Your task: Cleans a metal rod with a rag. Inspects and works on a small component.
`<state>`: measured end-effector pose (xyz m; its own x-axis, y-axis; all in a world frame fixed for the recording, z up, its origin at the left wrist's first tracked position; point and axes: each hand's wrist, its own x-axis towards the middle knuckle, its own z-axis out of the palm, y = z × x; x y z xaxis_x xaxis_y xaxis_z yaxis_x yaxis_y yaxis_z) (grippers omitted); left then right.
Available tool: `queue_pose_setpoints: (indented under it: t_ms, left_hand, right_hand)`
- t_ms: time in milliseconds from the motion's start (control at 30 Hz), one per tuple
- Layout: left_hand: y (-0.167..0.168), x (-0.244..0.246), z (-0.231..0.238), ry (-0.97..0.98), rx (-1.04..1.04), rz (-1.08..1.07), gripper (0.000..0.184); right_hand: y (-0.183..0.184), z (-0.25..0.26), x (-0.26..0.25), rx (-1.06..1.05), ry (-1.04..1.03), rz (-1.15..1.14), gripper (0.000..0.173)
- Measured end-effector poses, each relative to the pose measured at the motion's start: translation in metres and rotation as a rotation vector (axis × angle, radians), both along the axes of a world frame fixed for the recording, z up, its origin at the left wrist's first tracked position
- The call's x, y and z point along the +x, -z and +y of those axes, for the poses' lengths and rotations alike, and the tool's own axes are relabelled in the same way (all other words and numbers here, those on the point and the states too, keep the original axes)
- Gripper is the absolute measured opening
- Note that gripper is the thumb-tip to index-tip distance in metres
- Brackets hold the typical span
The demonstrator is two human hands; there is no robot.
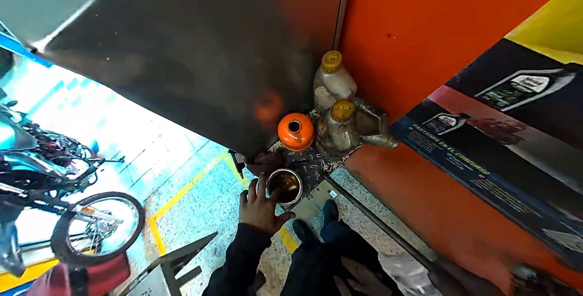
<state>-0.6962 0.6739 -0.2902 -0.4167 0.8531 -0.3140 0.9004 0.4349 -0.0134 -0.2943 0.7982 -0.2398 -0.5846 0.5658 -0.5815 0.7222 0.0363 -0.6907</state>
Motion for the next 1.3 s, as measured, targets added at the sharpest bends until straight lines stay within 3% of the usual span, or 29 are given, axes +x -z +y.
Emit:
queue_pose_setpoints:
  t_ms: [100,267,467,600,667,700,767,800,900,1000,1100,1167,1300]
  left_hand:
    - [0.008,-0.001,0.021,-0.047,-0.18,0.009,0.084]
    - [0.011,0.003,0.038,-0.161,-0.221,-0.057,0.072]
    - [0.008,0.006,0.045,-0.192,-0.257,-0.098,0.064]
    - [0.009,-0.001,0.034,-0.231,-0.059,-0.194,0.085]
    - [-0.001,0.004,0.018,-0.177,0.161,-0.217,0.093]
    - [-0.01,0.012,0.008,-0.126,0.308,-0.232,0.088]
    - [-0.024,0.04,-0.011,-0.062,0.543,-0.394,0.066]
    - [-0.023,0.061,-0.018,-0.053,0.616,-0.583,0.057]
    - [0.021,0.114,-0.011,-0.108,0.556,-1.349,0.071]
    - [0.082,0.127,0.012,-0.268,0.528,-1.541,0.075]
    - [0.102,0.126,0.023,-0.327,0.554,-1.57,0.077]
    - [0.102,0.138,0.015,-0.213,0.568,-1.484,0.079]
    - [0.078,0.158,-0.005,0.214,0.514,-1.292,0.069]
  right_hand:
    - [-0.002,0.007,-0.011,0.017,-0.019,-0.001,0.033]
    - [0.007,0.003,-0.017,-0.028,0.06,-0.019,0.032]
    - [0.013,-0.01,-0.013,-0.236,0.176,0.036,0.038]
    - [0.018,-0.014,-0.012,-0.457,0.166,0.173,0.031]
    - [0.023,-0.022,-0.009,-0.547,0.212,0.246,0.029]
    - [0.024,-0.025,-0.008,-0.567,0.235,0.26,0.029]
    - [0.024,-0.031,-0.01,-0.582,0.282,0.247,0.03]
    - [0.025,-0.035,-0.011,-0.587,0.307,0.232,0.029]
    - [0.028,-0.043,-0.016,-0.595,0.401,0.229,0.028]
    - [0.023,-0.048,-0.021,-0.597,0.465,0.218,0.028]
    - [0.021,-0.051,-0.026,-0.594,0.517,0.226,0.02]
    - [0.019,-0.05,-0.027,-0.625,0.553,0.227,0.019]
    - [0.01,-0.041,-0.032,-0.814,0.629,0.208,0.024]
